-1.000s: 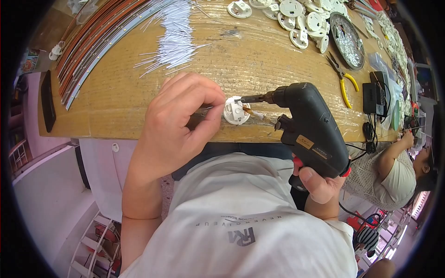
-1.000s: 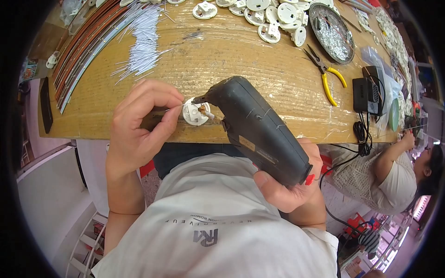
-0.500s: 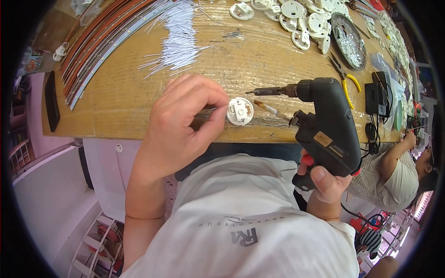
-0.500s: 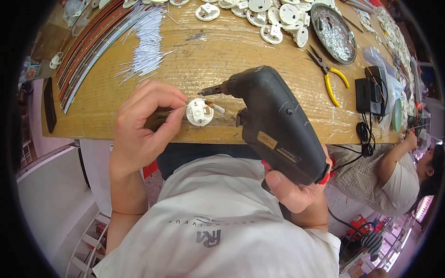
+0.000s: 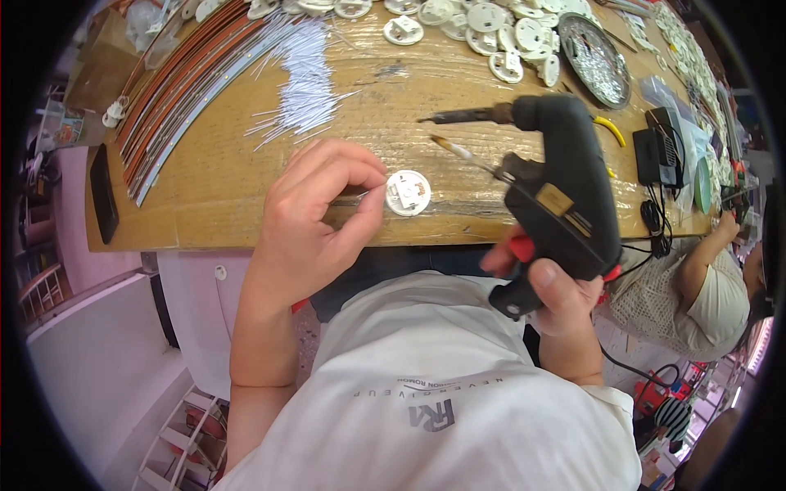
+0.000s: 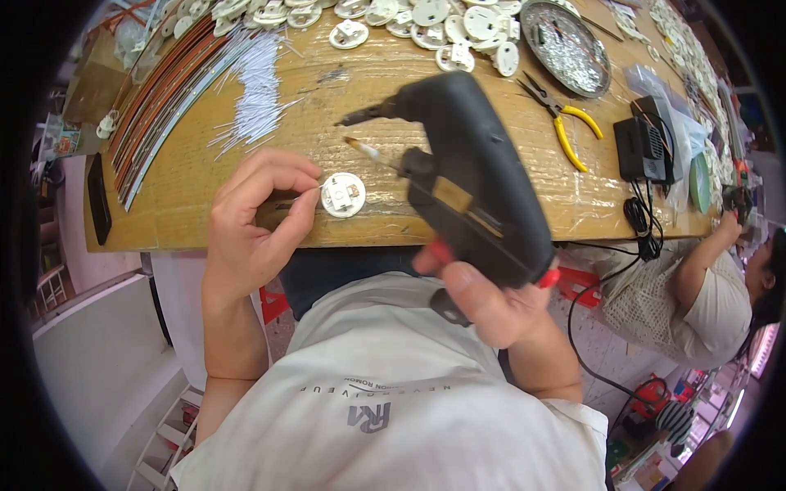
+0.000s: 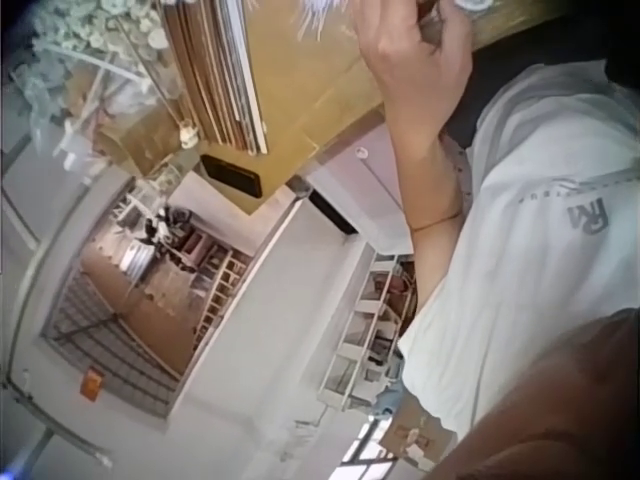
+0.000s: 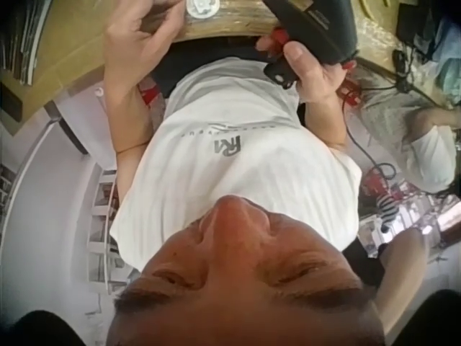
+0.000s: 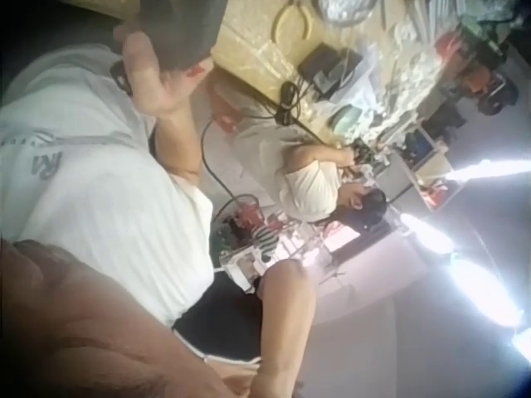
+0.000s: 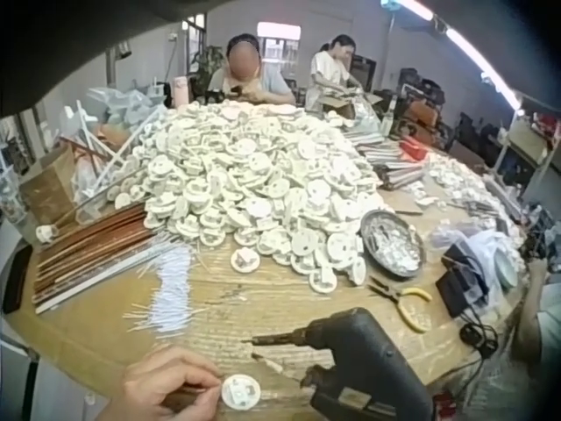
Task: Using a hot glue gun to attach small white circular plastic components onto electronic strips.
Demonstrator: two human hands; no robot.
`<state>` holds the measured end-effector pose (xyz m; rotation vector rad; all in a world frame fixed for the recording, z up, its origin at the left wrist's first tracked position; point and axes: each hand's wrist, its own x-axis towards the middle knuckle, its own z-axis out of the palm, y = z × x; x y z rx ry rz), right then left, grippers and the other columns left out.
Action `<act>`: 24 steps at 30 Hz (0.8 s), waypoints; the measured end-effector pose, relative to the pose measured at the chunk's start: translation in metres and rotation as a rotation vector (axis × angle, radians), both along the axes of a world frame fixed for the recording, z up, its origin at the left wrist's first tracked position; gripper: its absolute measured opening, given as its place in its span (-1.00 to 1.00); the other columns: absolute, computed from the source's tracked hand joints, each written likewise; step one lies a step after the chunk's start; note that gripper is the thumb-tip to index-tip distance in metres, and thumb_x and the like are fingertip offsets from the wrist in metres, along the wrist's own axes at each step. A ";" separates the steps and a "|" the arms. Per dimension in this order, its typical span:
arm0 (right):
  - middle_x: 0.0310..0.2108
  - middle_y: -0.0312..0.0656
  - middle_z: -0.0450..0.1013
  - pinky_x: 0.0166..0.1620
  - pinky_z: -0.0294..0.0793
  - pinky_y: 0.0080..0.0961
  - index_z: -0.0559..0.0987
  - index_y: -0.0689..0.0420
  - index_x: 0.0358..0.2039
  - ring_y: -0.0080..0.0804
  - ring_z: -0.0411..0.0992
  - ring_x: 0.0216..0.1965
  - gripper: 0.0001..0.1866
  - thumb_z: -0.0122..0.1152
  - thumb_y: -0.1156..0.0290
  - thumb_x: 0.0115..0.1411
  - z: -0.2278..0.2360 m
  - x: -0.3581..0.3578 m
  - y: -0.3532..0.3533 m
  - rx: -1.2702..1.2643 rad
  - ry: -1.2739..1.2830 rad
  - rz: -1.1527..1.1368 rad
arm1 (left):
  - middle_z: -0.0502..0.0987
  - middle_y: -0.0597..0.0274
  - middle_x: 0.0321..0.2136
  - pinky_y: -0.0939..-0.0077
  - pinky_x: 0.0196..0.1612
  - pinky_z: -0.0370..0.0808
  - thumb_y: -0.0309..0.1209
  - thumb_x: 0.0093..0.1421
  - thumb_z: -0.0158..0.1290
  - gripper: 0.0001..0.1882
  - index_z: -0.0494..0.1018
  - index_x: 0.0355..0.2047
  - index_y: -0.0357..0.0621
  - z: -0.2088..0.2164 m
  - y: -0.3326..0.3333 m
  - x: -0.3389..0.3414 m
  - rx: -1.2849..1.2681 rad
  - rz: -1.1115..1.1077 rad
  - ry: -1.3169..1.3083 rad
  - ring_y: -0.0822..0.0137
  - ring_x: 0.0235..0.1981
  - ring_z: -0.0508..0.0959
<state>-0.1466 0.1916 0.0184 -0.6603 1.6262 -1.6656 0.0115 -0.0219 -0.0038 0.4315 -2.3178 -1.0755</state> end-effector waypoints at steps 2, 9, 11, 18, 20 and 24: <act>-0.17 0.09 0.56 -0.19 0.57 -0.42 0.46 0.36 0.04 -0.27 0.56 -0.28 -0.39 0.27 0.10 0.16 0.000 0.005 -0.010 0.014 -0.064 0.073 | 0.57 0.09 -0.26 0.47 -0.16 0.50 -0.69 0.08 0.17 -0.90 0.52 -0.37 -0.34 0.003 0.007 0.000 -0.049 0.055 -0.012 0.25 -0.26 0.58; -0.21 -0.18 0.55 -0.21 0.46 -0.63 0.50 0.37 0.06 -0.66 0.44 -0.28 -0.65 0.12 0.62 0.25 -0.012 0.002 -0.045 -0.326 -0.002 0.272 | 0.55 0.08 -0.22 0.46 -0.17 0.50 -0.69 0.10 0.18 -0.88 0.53 -0.32 -0.36 0.003 0.017 0.003 -0.136 0.151 -0.050 0.24 -0.24 0.56; -0.07 -0.10 0.53 -0.12 0.50 -0.59 0.45 0.34 0.13 -0.55 0.46 -0.11 -0.60 0.08 0.51 0.30 -0.013 0.000 -0.044 -0.234 0.025 0.326 | 0.55 0.06 -0.23 0.42 -0.18 0.50 -0.69 0.07 0.19 -0.86 0.53 -0.33 -0.34 0.004 0.019 0.003 -0.116 0.151 -0.012 0.18 -0.24 0.56; -0.41 -0.30 0.51 -0.27 0.47 -0.60 0.55 0.30 -0.08 -0.66 0.42 -0.36 -0.77 0.18 0.49 0.27 -0.026 0.011 -0.051 -0.359 -0.016 0.151 | 0.53 0.04 -0.23 0.48 -0.19 0.49 -0.71 0.13 0.16 -0.89 0.54 -0.31 -0.36 0.005 0.029 -0.010 -0.078 0.111 0.075 0.25 -0.25 0.56; -0.37 -0.28 0.54 -0.20 0.50 -0.56 0.56 0.28 -0.13 -0.62 0.45 -0.30 -0.80 0.19 0.49 0.26 -0.010 0.010 -0.048 -0.271 -0.164 0.201 | 0.53 0.03 -0.22 0.46 -0.27 0.53 -0.70 0.09 0.19 -0.86 0.55 -0.30 -0.35 0.006 0.031 -0.008 -0.084 0.140 0.064 0.20 -0.27 0.58; -0.16 -0.16 0.56 -0.15 0.50 -0.55 0.53 0.34 0.01 -0.52 0.50 -0.20 -0.69 0.17 0.53 0.27 -0.032 0.008 -0.051 -0.415 0.066 0.193 | 0.53 0.02 -0.22 0.47 -0.24 0.52 -0.70 0.12 0.18 -0.88 0.55 -0.30 -0.35 0.005 0.029 -0.011 -0.099 0.100 0.058 0.24 -0.27 0.57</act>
